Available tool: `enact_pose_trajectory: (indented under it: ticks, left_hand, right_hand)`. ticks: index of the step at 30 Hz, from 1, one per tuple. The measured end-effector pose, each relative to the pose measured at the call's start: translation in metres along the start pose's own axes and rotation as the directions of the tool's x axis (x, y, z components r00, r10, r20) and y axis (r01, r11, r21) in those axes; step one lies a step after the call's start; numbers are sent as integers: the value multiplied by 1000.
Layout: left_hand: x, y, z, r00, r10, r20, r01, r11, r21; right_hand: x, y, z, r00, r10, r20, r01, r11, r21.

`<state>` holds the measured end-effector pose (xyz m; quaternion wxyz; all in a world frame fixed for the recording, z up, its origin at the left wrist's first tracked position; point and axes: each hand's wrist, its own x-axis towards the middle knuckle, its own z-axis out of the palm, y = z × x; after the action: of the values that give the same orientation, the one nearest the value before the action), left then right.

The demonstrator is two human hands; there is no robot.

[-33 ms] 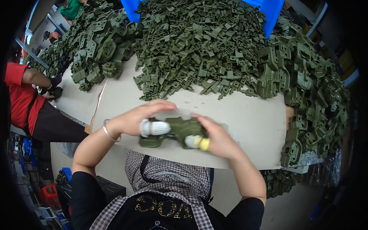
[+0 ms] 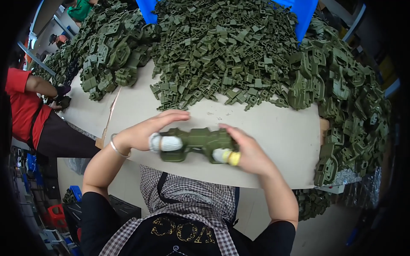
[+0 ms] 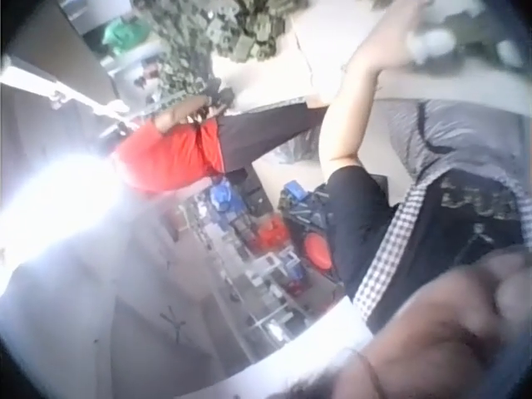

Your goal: The person assembles plastic toy tank parts by hand on a factory workbench.

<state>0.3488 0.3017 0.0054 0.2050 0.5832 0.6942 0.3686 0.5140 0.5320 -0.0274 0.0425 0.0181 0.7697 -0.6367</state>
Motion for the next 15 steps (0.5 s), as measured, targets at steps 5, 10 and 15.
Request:
enact_pose_trajectory:
  ticks: [5,10,15]
  left_hand:
    - [-48,-15,34,939,-339,-59,273,838,-472]
    - [-46,-19,60,899,-419,-128,233,704,-670]
    - [-44,-17,74,896,-386,-220,143,720,-679]
  right_hand:
    - [-8,-15,-9,977,-146,-155,104,964,-246]
    - [3,-46,40,828,-561,9,393,568,-723]
    - [24,-26,64,862,-505,48,317,462,-829]
